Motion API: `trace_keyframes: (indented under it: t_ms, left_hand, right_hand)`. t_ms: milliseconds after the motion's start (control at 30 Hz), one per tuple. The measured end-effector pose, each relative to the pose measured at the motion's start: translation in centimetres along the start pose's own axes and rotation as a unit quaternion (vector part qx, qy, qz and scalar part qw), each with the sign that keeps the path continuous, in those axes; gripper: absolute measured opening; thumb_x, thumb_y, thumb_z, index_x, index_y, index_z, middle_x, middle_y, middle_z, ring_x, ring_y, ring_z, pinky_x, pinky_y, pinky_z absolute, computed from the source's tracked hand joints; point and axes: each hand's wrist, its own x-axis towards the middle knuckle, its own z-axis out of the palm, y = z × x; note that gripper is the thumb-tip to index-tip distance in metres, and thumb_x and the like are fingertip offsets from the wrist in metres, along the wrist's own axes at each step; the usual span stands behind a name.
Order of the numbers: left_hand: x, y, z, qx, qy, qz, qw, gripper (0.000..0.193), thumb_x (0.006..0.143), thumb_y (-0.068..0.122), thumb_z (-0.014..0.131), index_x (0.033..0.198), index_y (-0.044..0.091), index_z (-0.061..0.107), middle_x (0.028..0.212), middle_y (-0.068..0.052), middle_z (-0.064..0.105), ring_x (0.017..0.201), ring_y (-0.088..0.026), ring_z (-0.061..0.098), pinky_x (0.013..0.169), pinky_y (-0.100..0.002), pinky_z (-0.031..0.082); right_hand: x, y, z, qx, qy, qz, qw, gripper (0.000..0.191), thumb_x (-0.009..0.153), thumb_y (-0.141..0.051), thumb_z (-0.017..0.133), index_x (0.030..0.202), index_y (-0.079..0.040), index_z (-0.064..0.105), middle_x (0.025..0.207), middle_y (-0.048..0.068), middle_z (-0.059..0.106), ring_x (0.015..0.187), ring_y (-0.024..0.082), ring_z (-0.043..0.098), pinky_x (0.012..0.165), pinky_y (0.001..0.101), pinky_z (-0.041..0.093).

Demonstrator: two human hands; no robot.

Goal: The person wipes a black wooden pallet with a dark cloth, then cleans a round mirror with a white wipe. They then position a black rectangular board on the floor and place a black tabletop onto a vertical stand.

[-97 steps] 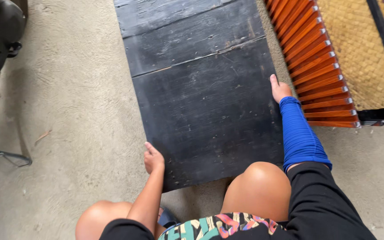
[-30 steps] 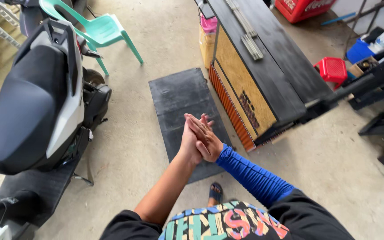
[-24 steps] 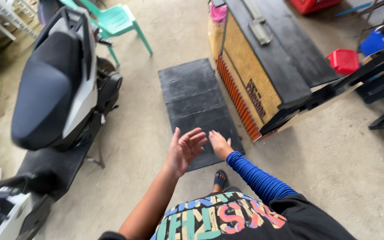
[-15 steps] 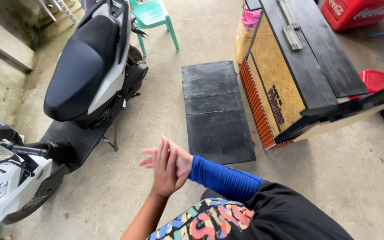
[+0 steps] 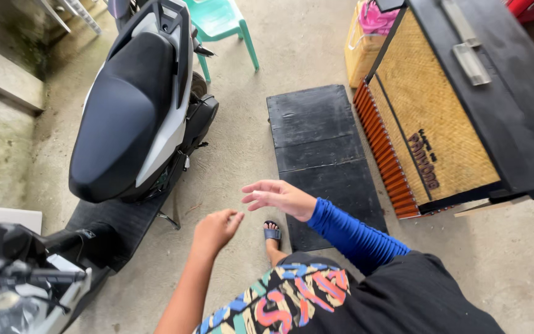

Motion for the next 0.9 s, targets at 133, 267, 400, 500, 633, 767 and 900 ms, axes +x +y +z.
trace_keyframes:
  t_ms: [133,267,400,500,633,767,900]
  left_hand:
    - [12.4,-3.7,-5.6,0.003,0.014,0.070,0.997,0.066,0.089,0.056,0.064,0.140,0.015,0.059,0.132,-0.016,0.067,0.122,-0.032,0.063,0.099,-0.044,0.052]
    - [21.5,-4.3,-9.8,-0.018,-0.054,0.066,0.996,0.067,0.091,0.057,0.065,0.142,0.013,0.057,0.138,-0.017,0.062,0.128,-0.033,0.059,0.103,-0.044,0.048]
    - [28.1,-3.5,-13.5,-0.134,-0.070,0.098,0.984,0.067,0.090,0.051,0.065,0.145,0.014,0.055,0.142,-0.017,0.060,0.122,-0.033,0.064,0.100,-0.041,0.052]
    - [32.6,-4.1,-16.3,-0.157,-0.118,0.142,0.970,0.064,0.091,0.048,0.067,0.142,0.012,0.058,0.138,-0.016,0.065,0.125,-0.030,0.065,0.101,-0.040,0.053]
    - [40.2,-5.6,-20.0,-0.144,-0.135,0.154,0.968,0.063,0.090,0.046,0.069,0.141,0.012,0.058,0.140,-0.014,0.063,0.124,-0.029,0.065,0.099,-0.040,0.053]
    - [49.3,-6.3,-25.3,-0.157,-0.107,0.166,0.968,0.060,0.090,0.041,0.069,0.141,0.011,0.058,0.136,-0.013,0.066,0.122,-0.026,0.066,0.094,-0.038,0.055]
    - [58.3,-4.8,-32.2,-0.164,-0.086,0.168,0.968,0.054,0.090,0.033,0.071,0.140,0.012,0.062,0.127,-0.012,0.072,0.115,-0.021,0.070,0.088,-0.036,0.055]
  right_hand:
    - [8.1,-2.7,-4.0,-0.089,0.069,0.026,0.993,0.045,0.104,-0.030,0.058,0.139,-0.001,0.060,0.126,0.015,0.071,0.113,0.019,0.069,0.099,0.0335,0.053]
    - [13.0,-7.1,-7.0,-0.223,0.077,0.004,0.972,0.047,0.102,-0.031,0.059,0.139,-0.002,0.058,0.128,0.013,0.071,0.120,0.018,0.068,0.101,0.0327,0.053]
    - [15.9,-11.7,-10.5,-0.306,0.106,-0.009,0.946,0.048,0.101,-0.031,0.060,0.140,-0.004,0.057,0.128,0.013,0.072,0.116,0.019,0.070,0.098,0.0323,0.055]
    - [18.4,-13.8,-13.2,-0.304,0.142,-0.021,0.942,0.047,0.101,-0.029,0.061,0.141,-0.003,0.056,0.126,0.014,0.072,0.115,0.018,0.070,0.097,0.0320,0.055]
    - [24.3,-16.3,-19.0,-0.239,0.184,-0.037,0.953,0.046,0.101,-0.027,0.061,0.140,-0.003,0.056,0.122,0.014,0.073,0.105,0.018,0.071,0.092,0.0315,0.057]
    - [32.8,-19.2,-24.5,-0.295,0.246,-0.049,0.922,0.046,0.099,-0.028,0.062,0.138,-0.003,0.058,0.121,0.013,0.073,0.103,0.016,0.072,0.089,0.0300,0.057]
    - [40.2,-24.2,-29.7,-0.393,0.260,-0.044,0.881,0.049,0.097,-0.029,0.068,0.138,-0.003,0.058,0.124,0.016,0.070,0.105,0.019,0.073,0.088,0.0323,0.057]
